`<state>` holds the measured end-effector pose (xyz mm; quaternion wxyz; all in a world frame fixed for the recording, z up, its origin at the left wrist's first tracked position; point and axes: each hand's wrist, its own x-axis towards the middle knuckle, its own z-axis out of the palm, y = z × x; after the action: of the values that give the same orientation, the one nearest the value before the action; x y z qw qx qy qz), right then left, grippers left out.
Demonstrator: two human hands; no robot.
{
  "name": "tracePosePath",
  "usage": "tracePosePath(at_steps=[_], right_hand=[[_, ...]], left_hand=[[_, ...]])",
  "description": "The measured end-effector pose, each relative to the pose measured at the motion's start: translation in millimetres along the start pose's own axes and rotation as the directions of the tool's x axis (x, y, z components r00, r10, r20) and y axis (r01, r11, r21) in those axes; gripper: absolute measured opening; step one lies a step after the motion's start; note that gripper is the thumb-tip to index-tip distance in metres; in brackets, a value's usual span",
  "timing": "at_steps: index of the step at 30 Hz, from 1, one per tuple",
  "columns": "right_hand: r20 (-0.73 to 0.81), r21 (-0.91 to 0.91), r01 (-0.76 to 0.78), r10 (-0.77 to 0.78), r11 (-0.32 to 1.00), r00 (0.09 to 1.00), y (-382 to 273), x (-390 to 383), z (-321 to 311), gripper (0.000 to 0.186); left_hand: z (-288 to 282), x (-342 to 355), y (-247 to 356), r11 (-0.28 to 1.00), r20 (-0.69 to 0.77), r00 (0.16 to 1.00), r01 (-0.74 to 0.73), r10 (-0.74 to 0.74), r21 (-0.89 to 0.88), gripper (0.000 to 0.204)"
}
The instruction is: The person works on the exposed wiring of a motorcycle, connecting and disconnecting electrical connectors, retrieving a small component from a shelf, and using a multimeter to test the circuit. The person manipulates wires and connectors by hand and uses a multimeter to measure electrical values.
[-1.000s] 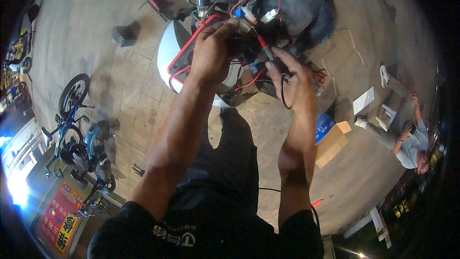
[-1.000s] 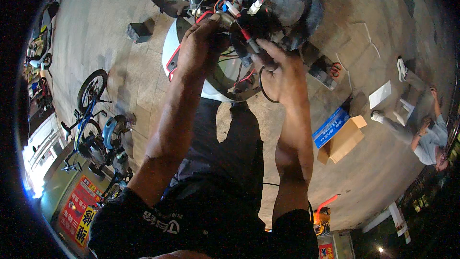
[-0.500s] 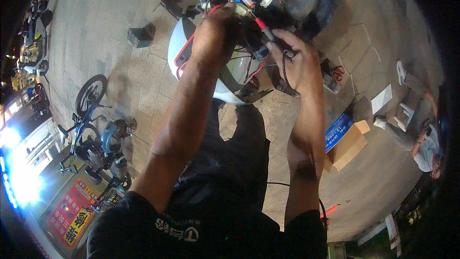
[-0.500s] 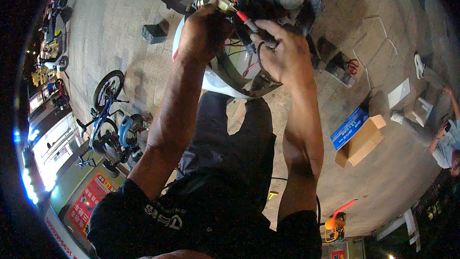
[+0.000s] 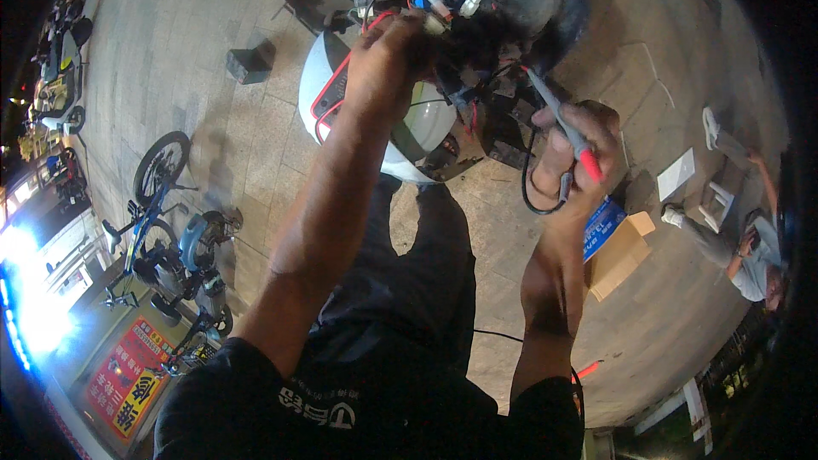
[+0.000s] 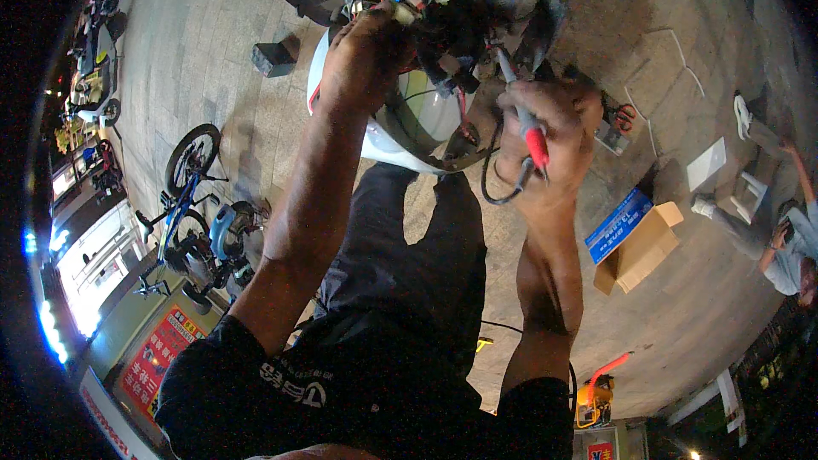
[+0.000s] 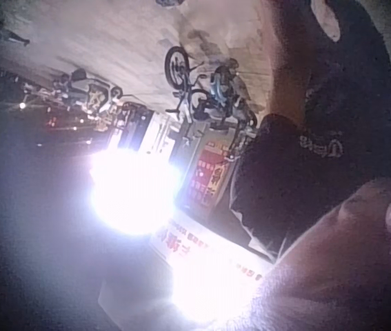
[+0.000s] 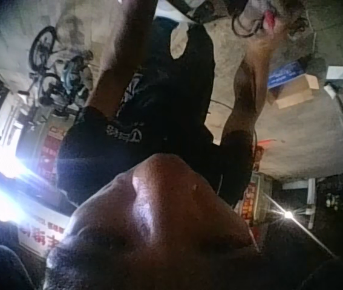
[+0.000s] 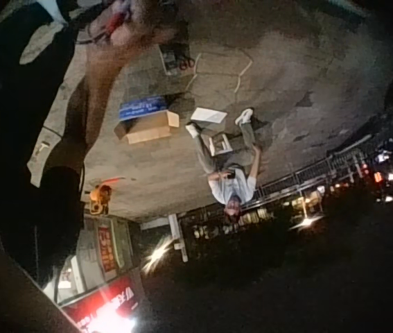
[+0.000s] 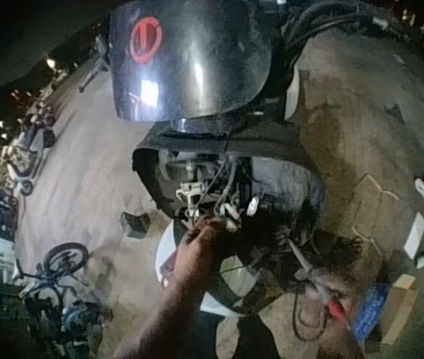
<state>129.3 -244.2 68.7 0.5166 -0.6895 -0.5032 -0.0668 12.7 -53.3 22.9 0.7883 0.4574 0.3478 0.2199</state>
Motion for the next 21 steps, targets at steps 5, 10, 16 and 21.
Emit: tracePosePath(at_steps=[5,10,16,21], right_hand=[[-0.077,-0.001,0.101,-0.101,0.995,0.992,-8,-10,11,0.012],[0.132,0.142,0.172,-0.191,0.975,0.973,-34,-18,18,0.031],[0.384,0.274,0.138,-0.24,0.952,0.891,-39,-22,26,0.051],[0.469,0.194,0.065,-0.151,0.979,0.87,-35,-22,14,0.051]], left_hand=[[18,-21,4,0.999,-0.254,0.967,0.005,0.007,0.046,0.025],[30,-70,19,0.985,-0.221,0.96,0.16,-0.171,-0.068,0.04],[31,-104,25,0.843,0.149,0.894,0.447,-0.422,-0.3,0.036],[28,-98,15,0.775,0.106,0.818,0.572,-0.566,-0.268,0.032]])
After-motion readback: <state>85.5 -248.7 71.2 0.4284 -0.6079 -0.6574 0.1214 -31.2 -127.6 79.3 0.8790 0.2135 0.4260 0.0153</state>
